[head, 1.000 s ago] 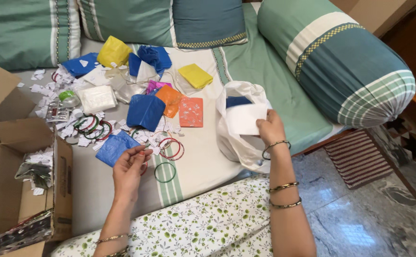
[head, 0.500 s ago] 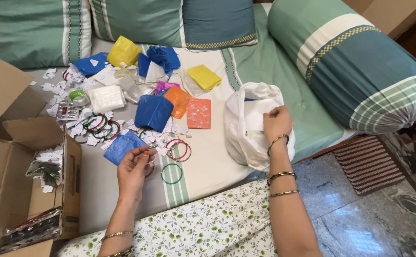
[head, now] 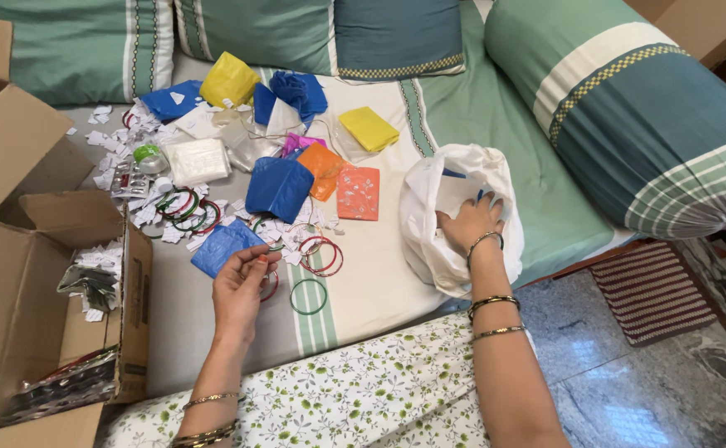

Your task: The person picks up and organizes small craft items, including colored papers, plastic rings, and paper scraps, by hand on a bed.

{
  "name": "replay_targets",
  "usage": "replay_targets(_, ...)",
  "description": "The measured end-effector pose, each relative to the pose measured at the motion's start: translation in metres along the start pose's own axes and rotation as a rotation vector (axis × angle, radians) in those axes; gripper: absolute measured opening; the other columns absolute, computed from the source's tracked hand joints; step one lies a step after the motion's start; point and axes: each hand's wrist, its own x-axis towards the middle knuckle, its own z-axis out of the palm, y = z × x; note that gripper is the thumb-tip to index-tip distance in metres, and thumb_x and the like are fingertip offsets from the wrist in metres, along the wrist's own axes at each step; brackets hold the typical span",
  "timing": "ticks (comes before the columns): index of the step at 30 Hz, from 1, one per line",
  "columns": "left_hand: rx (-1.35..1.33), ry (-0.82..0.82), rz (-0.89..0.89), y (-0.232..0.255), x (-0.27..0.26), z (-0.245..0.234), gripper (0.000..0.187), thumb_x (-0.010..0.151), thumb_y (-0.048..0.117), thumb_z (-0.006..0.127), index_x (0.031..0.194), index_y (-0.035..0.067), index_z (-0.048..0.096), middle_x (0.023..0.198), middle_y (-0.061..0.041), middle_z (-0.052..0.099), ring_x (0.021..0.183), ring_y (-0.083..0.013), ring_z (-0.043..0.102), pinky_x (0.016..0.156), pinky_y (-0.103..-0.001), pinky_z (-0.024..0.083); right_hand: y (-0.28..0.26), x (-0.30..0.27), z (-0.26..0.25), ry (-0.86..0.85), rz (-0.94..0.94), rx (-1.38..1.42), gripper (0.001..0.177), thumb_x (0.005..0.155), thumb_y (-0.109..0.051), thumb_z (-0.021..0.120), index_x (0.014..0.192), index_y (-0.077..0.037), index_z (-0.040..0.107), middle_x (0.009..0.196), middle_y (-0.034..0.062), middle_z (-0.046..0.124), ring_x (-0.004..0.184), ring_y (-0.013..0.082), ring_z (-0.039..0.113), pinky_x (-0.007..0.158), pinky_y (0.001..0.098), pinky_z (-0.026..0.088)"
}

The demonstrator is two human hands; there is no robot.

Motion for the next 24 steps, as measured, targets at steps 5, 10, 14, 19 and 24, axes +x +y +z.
replay_targets(5,0.017,0.007,-0.013,0.003,-0.001,0.000,0.024,0.101,0.013,0.060,0.121,0.001,0.066,0.109,-0.008,0.077,0.092,-0.0082,0.067,0.072,-0.020,0.049,-0.013,-0.022,-0.020,0.081,-0.117,0.027,0.098,0.065,-0.044,0.088,0.146,-0.006,0.049,0.158,0.0223,0.030,0.146,0.0460,0.024,0.116,0.0592,0.026)
replay_targets(10,-0.003,0.004,-0.027,0.001,0.000,0.001,0.024,0.100,0.013,0.060,0.121,0.002,0.066,0.109,-0.007,0.077,0.094,-0.0084,0.067,0.072,-0.021,0.049,-0.019,-0.019,-0.014,-0.019,-0.114,-0.089,0.082,0.065,-0.043,0.090,0.134,-0.013,0.059,0.157,0.0140,0.037,0.151,0.0401,0.027,0.116,0.0544,0.034)
replay_targets(14,0.017,0.004,-0.038,0.002,0.001,0.002,0.024,0.101,0.014,0.060,0.121,0.003,0.066,0.109,-0.007,0.077,0.094,-0.0084,0.067,0.072,-0.020,0.049,-0.007,0.003,0.010,0.056,-0.169,-0.047,0.071,0.080,-0.032,0.077,0.143,-0.012,0.052,0.158,0.0142,0.038,0.150,0.0417,0.028,0.116,0.0571,0.034)
replay_targets(19,-0.003,0.004,-0.062,0.004,0.001,0.002,0.022,0.101,0.014,0.059,0.120,0.004,0.066,0.108,-0.007,0.076,0.094,-0.0080,0.067,0.071,-0.021,0.049,-0.002,0.024,0.026,0.032,-0.202,-0.055,0.076,0.083,-0.022,0.069,0.152,-0.012,0.039,0.163,0.0156,0.026,0.150,0.0401,0.021,0.111,0.0615,0.032)
replay_targets(24,0.052,0.053,0.006,0.003,0.005,-0.005,0.022,0.103,0.011,0.054,0.121,0.006,0.065,0.112,-0.004,0.076,0.095,-0.0070,0.066,0.074,-0.020,0.049,-0.004,0.018,0.007,0.106,-0.302,-0.031,0.073,0.076,-0.017,0.071,0.144,-0.005,0.046,0.153,0.0235,0.037,0.142,0.0432,0.033,0.110,0.0544,0.037)
